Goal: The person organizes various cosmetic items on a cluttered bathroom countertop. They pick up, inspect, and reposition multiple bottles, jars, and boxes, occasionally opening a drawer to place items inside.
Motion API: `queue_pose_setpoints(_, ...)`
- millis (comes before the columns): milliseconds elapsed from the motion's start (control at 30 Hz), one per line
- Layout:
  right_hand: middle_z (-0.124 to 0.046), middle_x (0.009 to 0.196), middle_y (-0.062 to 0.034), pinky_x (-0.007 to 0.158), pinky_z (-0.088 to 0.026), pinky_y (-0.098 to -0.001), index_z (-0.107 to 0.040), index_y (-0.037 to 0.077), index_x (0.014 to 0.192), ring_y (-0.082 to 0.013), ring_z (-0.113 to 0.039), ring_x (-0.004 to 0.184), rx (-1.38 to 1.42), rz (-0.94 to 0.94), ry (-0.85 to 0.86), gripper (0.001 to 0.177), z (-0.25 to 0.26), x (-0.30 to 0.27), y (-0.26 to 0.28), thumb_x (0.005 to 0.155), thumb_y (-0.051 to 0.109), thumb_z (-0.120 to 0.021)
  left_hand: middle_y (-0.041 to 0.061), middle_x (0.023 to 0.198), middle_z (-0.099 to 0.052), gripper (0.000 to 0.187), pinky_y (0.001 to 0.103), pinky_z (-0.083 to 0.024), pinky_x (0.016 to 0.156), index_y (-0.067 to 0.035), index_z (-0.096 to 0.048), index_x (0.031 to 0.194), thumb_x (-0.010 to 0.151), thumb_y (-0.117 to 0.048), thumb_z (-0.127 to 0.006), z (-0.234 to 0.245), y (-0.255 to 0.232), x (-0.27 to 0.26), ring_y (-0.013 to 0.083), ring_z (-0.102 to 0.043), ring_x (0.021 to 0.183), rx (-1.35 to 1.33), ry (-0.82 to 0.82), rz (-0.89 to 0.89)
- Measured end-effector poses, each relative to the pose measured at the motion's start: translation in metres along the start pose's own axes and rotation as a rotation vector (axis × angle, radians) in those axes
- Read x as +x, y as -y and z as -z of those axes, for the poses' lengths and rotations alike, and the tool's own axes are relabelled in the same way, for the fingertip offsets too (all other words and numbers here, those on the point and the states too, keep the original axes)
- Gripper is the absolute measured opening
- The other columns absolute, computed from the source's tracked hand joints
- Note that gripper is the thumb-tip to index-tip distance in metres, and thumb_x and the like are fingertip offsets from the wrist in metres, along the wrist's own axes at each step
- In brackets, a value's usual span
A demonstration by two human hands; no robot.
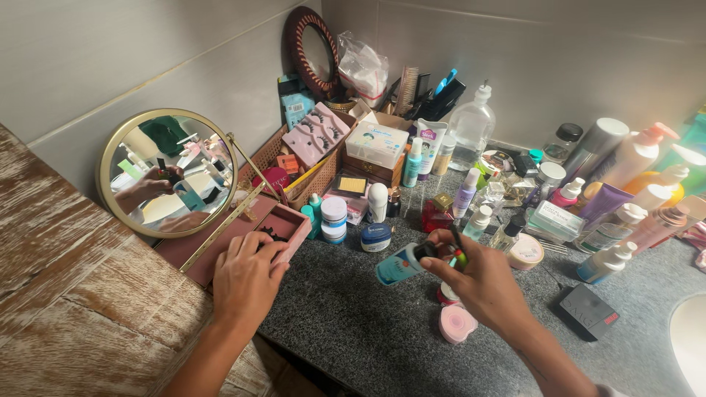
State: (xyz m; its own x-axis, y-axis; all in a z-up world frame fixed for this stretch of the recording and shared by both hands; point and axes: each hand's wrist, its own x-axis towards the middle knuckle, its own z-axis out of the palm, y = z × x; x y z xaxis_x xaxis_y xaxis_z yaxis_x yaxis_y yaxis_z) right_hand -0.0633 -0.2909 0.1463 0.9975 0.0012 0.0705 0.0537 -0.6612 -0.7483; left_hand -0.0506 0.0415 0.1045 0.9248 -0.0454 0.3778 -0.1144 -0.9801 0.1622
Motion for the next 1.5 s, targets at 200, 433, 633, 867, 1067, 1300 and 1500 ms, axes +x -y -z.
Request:
queue_pose_setpoints(200, -0.074, 0.078, 0.0003, 0.053, -0.049, -0.0311, -0.071, 0.010, 0.112, -0.0098, -0.058, 0.054, 0.088, 0.138, 0.034, 0.037, -0.031, 0.013, 0.012, 0.083, 0.033, -0.077, -0.003, 0.117, -0.063, 0.030, 0.045, -0.040, 0.100, -0.022, -0.080, 0.102, 0.073, -0.029, -0.083, -0.002, 0.003, -0.007, 0.0234, -0.052, 0.115, 0.006, -0.151, 0.000)
queue_pose_setpoints(433, -0.070, 0.074, 0.0002, 0.053, -0.048, -0.0308, -0.070, 0.011, 0.114, -0.0074, -0.055, 0.054, 0.102, 0.158, 0.078, 0.035, -0.058, 0.029, 0.026, 0.086, 0.030, -0.077, -0.002, 0.113, -0.057, 0.027, 0.043, -0.038, 0.100, -0.029, -0.079, 0.098, 0.072, -0.025, -0.086, 0.011, 0.006, 0.006, 0.0232, -0.050, 0.116, 0.122, -0.083, 0.129)
queue_pose_setpoints(633, -0.066, 0.071, -0.0071, 0.052, -0.042, -0.0328, -0.070, 0.012, 0.119, -0.0100, -0.051, 0.055, 0.065, 0.029, 0.098, 0.038, -0.054, 0.030, 0.035, 0.088, 0.032, -0.077, -0.002, 0.113, -0.055, 0.026, 0.040, -0.038, 0.095, -0.028, -0.075, 0.099, 0.078, -0.014, -0.082, 0.013, 0.022, 0.022, 0.0220, -0.049, 0.116, 0.263, -0.026, 0.176)
queue_pose_setpoints(867, -0.078, 0.089, -0.0016, 0.058, -0.055, -0.0308, -0.070, 0.012, 0.117, -0.0088, -0.068, 0.063, 0.103, 0.119, 0.043, 0.038, -0.042, 0.043, 0.018, 0.086, 0.034, -0.074, 0.000, 0.116, -0.055, 0.037, 0.042, -0.038, 0.099, -0.030, -0.073, 0.104, 0.074, -0.013, -0.083, 0.016, 0.010, 0.035, 0.0232, -0.049, 0.118, 0.239, 0.106, 0.161)
queue_pose_setpoints(1067, -0.081, 0.093, -0.0055, 0.068, -0.061, -0.0314, -0.069, 0.014, 0.121, -0.0120, -0.075, 0.075, 0.066, 0.144, 0.094, 0.039, -0.019, 0.077, 0.002, 0.088, 0.034, -0.071, 0.005, 0.110, -0.061, 0.031, 0.043, -0.044, 0.099, -0.022, -0.074, 0.105, 0.076, -0.026, -0.084, 0.010, -0.060, 0.034, 0.0275, -0.056, 0.113, -0.436, 0.056, -0.057)
queue_pose_setpoints(1300, -0.077, 0.095, -0.0122, 0.074, -0.058, -0.0394, -0.073, 0.012, 0.120, -0.0250, -0.076, 0.081, -0.304, 0.289, -0.134, 0.034, 0.044, 0.161, -0.023, 0.092, 0.032, -0.075, 0.004, 0.102, -0.064, 0.028, 0.037, -0.051, 0.090, -0.020, -0.075, 0.106, 0.080, -0.024, -0.081, -0.027, -0.110, 0.026, 0.0205, -0.066, 0.099, -0.754, 0.341, 0.072)
queue_pose_setpoints(1500, -0.079, 0.098, -0.0111, 0.081, -0.058, -0.0404, -0.076, 0.012, 0.116, -0.0290, -0.076, 0.085, -0.472, 0.353, -0.012, 0.036, 0.008, 0.248, -0.055, 0.083, 0.026, -0.080, 0.002, 0.109, -0.066, 0.029, 0.034, -0.055, 0.083, -0.020, -0.074, 0.110, 0.082, -0.023, -0.078, -0.045, -0.118, 0.027, 0.0184, -0.067, 0.092, -0.831, 0.526, 0.164)
